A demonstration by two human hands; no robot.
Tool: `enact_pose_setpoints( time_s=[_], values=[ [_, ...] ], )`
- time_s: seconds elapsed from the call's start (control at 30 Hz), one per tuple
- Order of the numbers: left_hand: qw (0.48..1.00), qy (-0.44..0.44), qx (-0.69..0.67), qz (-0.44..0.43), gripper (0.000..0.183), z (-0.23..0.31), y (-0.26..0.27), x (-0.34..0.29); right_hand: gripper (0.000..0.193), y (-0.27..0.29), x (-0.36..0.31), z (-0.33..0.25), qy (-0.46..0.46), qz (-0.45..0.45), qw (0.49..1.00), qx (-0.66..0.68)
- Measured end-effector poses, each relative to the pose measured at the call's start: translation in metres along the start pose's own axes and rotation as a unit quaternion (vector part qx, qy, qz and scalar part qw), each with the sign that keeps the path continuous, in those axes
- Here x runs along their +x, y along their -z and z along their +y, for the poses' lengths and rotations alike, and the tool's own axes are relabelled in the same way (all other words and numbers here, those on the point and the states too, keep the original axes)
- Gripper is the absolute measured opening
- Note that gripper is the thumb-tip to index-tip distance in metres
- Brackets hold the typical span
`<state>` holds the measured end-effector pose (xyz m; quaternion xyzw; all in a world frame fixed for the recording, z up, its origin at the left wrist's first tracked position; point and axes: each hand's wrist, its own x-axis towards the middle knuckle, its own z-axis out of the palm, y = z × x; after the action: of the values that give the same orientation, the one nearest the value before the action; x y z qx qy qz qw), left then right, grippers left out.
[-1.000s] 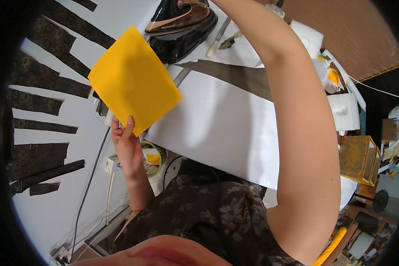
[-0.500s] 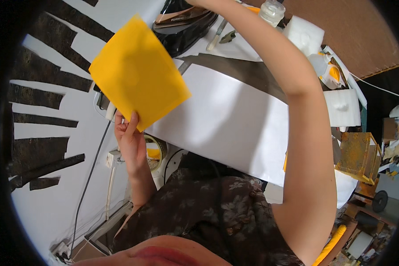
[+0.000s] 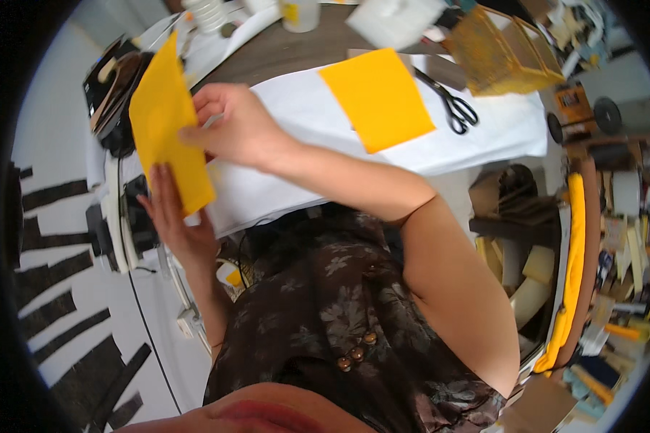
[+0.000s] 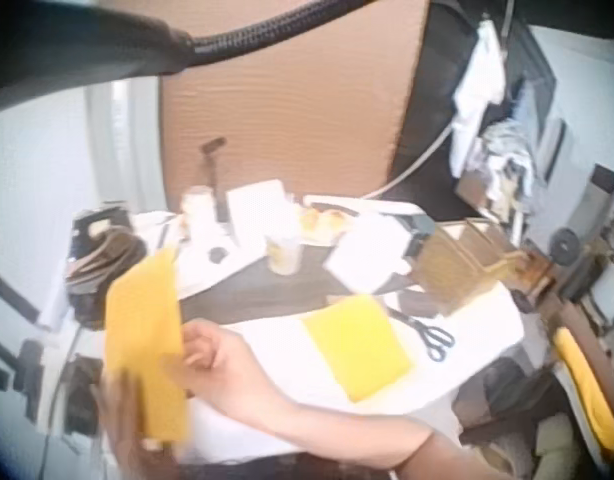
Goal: The person cuts a yellow fabric sheet with scissors, then uses an iron to press it. They place a cardboard template on the fabric, fold the edges, and iron again to set the folds.
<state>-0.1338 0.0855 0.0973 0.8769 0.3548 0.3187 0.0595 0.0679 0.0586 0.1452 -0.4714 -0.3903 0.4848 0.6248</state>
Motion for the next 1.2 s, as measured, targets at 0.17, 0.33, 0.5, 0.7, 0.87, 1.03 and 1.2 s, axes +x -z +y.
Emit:
enact_pose_setpoints(
  time_s=[0.17,0.33,0.5,0.7,0.87,1.03,1.2],
  values=[
    [0.956,0.171,-0.209,0.116,0.031,-0.02,-0.025,-0.016,0.015,0.082,-0.071,-0.018,0.198,0.071,0.962,-0.171],
    [0.647,0.367,-0.664,0.078,0.033,-0.01,-0.043,-0.027,0.033,0.296,-0.158,0.003,0.058,0.334,0.602,-0.723],
    [0.575,0.431,-0.695,-0.011,0.036,0.001,-0.071,-0.032,0.048,0.384,-0.207,0.028,-0.113,0.226,0.648,-0.719],
    [0.597,0.408,-0.691,0.029,0.031,-0.007,-0.081,-0.034,0.037,0.372,-0.2,0.014,-0.025,0.261,0.592,-0.762],
    [0.788,0.391,-0.459,0.126,0.046,-0.061,-0.084,-0.038,0.038,0.305,-0.147,0.031,-0.038,0.276,0.741,-0.61],
    [0.973,0.055,-0.039,0.221,0.059,-0.013,-0.068,-0.001,0.068,0.281,-0.126,0.042,-0.13,0.321,0.725,-0.596],
    [0.951,-0.091,-0.28,-0.091,0.052,0.08,-0.116,0.008,0.061,0.276,-0.126,0.069,-0.046,0.377,0.832,-0.404]
  ],
)
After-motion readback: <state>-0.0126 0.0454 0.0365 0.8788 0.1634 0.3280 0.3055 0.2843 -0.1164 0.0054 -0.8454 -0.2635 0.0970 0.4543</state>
